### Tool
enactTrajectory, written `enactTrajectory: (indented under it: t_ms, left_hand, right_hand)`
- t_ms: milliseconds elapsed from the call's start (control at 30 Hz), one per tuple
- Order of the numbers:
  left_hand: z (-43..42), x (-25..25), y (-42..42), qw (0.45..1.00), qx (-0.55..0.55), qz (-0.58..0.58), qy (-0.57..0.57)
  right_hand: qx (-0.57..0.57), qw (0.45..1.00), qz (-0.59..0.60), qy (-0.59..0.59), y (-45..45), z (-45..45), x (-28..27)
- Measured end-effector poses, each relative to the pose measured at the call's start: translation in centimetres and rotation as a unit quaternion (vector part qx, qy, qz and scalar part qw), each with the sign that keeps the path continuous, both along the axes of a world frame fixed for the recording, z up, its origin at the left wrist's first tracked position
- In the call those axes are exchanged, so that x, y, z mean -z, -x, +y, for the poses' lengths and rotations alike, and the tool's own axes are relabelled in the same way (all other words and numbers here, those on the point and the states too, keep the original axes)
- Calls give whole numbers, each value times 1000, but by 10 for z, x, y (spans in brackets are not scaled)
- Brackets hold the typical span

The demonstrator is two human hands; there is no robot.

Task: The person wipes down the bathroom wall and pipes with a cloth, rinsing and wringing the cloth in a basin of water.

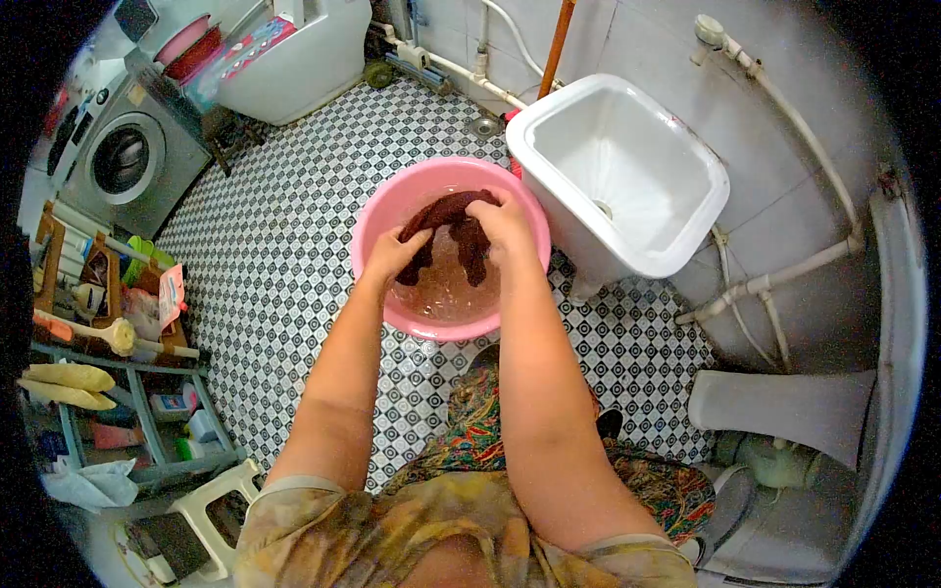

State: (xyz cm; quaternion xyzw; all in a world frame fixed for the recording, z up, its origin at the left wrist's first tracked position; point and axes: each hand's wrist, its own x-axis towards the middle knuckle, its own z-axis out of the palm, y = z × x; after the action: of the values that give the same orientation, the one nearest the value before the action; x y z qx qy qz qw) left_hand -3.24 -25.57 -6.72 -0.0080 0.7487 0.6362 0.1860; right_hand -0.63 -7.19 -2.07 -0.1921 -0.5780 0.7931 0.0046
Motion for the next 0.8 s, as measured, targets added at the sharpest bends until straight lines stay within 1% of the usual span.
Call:
enactTrajectory:
  t_ms: [67,100,167,200,233,300,333,400,433,500,533,600,633,700,733,767,800]
  left_hand:
    - [-1,-8,-5,995,60,-44,67]
    - [-2,-3,-6,995,61,-44,69]
    - [-4,10,-7,993,101,14,66]
    - [-5,15,-5,992,113,7,49]
    - [-6,19,-7,992,113,7,50]
    - [-6,29,-12,994,88,63,21]
    - [-8,33,-11,994,89,64,21]
    - [-12,41,-9,993,85,-21,-81]
    - [-12,43,-9,993,86,-21,-81]
    - [-10,45,-10,989,101,-54,-95]
    - [-7,34,-15,989,100,-54,-95]
    - [3,3,-27,986,105,-106,-76]
    - [5,6,-27,986,104,-106,-76]
    - [8,19,-26,979,113,-123,-113]
    - [9,24,-27,979,113,-123,-114]
    - [10,29,-29,957,97,-164,-218]
    - [11,33,-30,922,78,-203,-319]
  right_hand:
    - [9,991,33,131,-3,-1,-11]
    - [11,991,33,133,-4,-1,-15]
    - [62,971,0,229,-3,-3,-19]
    - [85,950,-37,299,-2,-6,-21]
    - [85,949,-37,300,-1,-8,-22]
    - [149,924,-62,346,1,-11,-23]
    - [149,924,-61,346,2,-11,-23]
    - [207,883,-41,420,3,-13,-23]
    - [207,883,-41,420,1,-16,-26]
    - [255,851,-87,451,-1,-20,-34]
    - [254,851,-88,451,1,-20,-24]
    - [211,888,-19,409,6,-19,2]
    - [210,888,-19,408,7,-21,-1]
    - [270,816,-35,510,8,-23,-7]
    - [270,816,-35,510,9,-22,-4]
    - [268,818,-18,508,10,-21,0]
    - [265,820,-2,507,11,-19,4]
